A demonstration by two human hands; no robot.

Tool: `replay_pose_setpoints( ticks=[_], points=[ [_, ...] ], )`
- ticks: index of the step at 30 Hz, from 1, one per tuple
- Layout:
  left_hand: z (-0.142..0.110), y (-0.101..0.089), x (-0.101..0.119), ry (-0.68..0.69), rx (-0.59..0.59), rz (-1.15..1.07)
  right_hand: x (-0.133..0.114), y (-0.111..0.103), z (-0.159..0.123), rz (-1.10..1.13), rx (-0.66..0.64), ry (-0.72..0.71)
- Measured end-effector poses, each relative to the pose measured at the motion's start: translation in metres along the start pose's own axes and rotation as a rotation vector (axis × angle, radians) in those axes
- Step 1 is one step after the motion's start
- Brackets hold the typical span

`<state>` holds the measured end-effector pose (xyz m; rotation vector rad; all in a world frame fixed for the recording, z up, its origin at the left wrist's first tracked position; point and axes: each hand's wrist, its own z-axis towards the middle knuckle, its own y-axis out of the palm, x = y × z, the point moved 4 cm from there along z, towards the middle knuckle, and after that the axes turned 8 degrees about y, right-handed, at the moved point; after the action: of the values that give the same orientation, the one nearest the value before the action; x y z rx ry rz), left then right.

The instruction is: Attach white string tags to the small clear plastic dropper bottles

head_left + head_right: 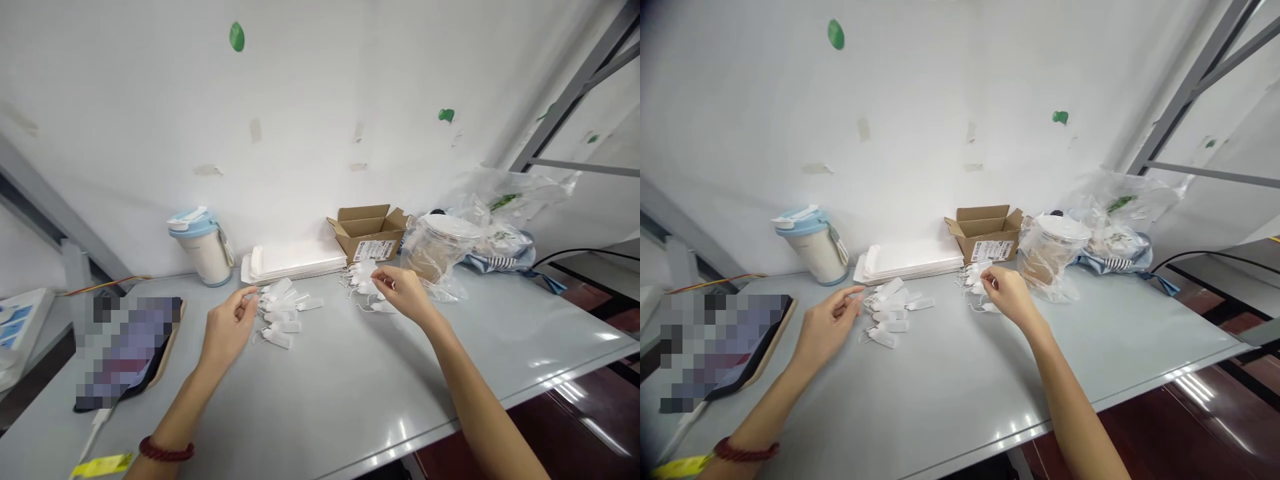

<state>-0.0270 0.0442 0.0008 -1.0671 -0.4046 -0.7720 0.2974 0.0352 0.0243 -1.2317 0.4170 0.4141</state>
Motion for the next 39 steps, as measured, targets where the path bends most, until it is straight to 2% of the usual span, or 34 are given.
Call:
replay_pose_setpoints(
  ticks=[3,7,12,15,19,22,25,29,33,36,39],
  points=[
    [-0.005,0.001,0.011,0.055,-0.018,0.062,0.009,-0.003,-0.004,-0.07,-0.163,0.072],
    [-0.01,0.002,0.02,0.195,-0.017,0.182,0.02,0.001,-0.012,-0.076,-0.369,0.151],
    [-0.013,0.007,0.015,0.269,-0.066,0.304,0.024,0.013,-0.017,-0.303,-0.368,0.219],
    [-0.012,0.008,0.013,0.266,-0.069,0.321,0.021,0.019,-0.018,-0.359,-0.33,0.16],
    [-0.012,0.011,0.016,0.274,-0.06,0.291,0.013,0.024,-0.017,-0.366,-0.344,0.101],
    [-0.015,0.015,0.021,0.285,-0.055,0.239,-0.002,0.025,-0.015,-0.262,-0.351,0.024],
    [-0.02,0.02,0.03,0.29,-0.076,0.166,-0.02,0.027,-0.015,-0.054,-0.307,-0.086],
    [-0.029,0.03,0.043,0.278,-0.197,0.01,-0.041,0.04,-0.023,0.261,-0.305,-0.173],
    [-0.034,0.039,0.051,0.201,-0.337,-0.16,-0.056,0.059,-0.035,0.454,-0.433,-0.163],
    [-0.036,0.042,0.054,0.185,-0.37,-0.204,-0.063,0.069,-0.04,0.56,-0.539,-0.125],
    [-0.036,0.041,0.055,0.212,-0.375,-0.22,-0.065,0.073,-0.042,0.616,-0.586,-0.068]
  ],
)
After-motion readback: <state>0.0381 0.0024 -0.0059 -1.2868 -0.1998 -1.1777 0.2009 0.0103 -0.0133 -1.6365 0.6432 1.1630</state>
